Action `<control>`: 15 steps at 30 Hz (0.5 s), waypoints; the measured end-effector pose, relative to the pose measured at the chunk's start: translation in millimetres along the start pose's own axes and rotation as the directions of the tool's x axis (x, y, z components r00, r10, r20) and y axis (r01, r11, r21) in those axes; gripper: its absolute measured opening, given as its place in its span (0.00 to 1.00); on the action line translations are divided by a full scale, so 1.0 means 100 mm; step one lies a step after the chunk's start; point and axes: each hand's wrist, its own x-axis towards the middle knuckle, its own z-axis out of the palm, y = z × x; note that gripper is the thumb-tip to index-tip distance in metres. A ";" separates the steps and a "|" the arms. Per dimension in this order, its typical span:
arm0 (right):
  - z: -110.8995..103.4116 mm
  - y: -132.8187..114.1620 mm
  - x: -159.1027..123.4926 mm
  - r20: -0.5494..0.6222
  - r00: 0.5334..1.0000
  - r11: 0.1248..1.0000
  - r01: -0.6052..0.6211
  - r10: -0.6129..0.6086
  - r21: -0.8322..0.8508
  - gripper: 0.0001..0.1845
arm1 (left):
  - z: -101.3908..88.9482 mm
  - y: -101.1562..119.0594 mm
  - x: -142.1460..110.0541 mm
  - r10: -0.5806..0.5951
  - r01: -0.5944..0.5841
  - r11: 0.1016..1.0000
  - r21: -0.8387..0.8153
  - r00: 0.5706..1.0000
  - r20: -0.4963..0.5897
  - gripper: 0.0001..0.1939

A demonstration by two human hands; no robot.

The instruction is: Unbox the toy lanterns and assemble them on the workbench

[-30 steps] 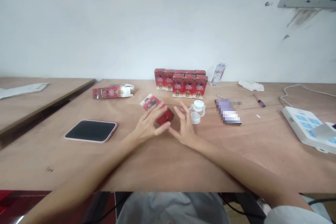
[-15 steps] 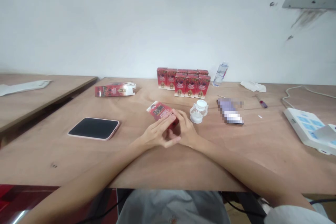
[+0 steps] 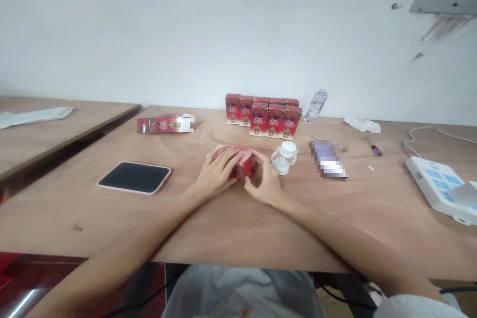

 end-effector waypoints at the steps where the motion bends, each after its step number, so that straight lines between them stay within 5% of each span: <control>1: 0.00 0.00 0.00 -0.012 1.000 0.999 0.016 -0.017 -0.042 0.38 | 0.00 -0.01 0.00 0.011 -0.011 1.000 -0.002 1.000 0.009 0.29; 5: 0.04 0.01 -0.01 -0.002 1.000 0.990 0.019 -0.019 -0.139 0.38 | 0.01 -0.03 -0.01 0.051 -0.052 0.998 0.041 0.999 0.020 0.27; 11: 0.08 0.06 0.00 0.035 0.987 0.987 -0.154 0.156 -0.038 0.38 | 0.01 -0.04 0.02 0.088 -0.091 0.993 0.078 0.995 0.046 0.25; 15: 0.06 0.05 0.03 0.031 0.986 0.986 -0.162 0.162 0.033 0.34 | -0.02 -0.03 0.04 0.088 -0.093 0.993 0.078 0.993 0.074 0.25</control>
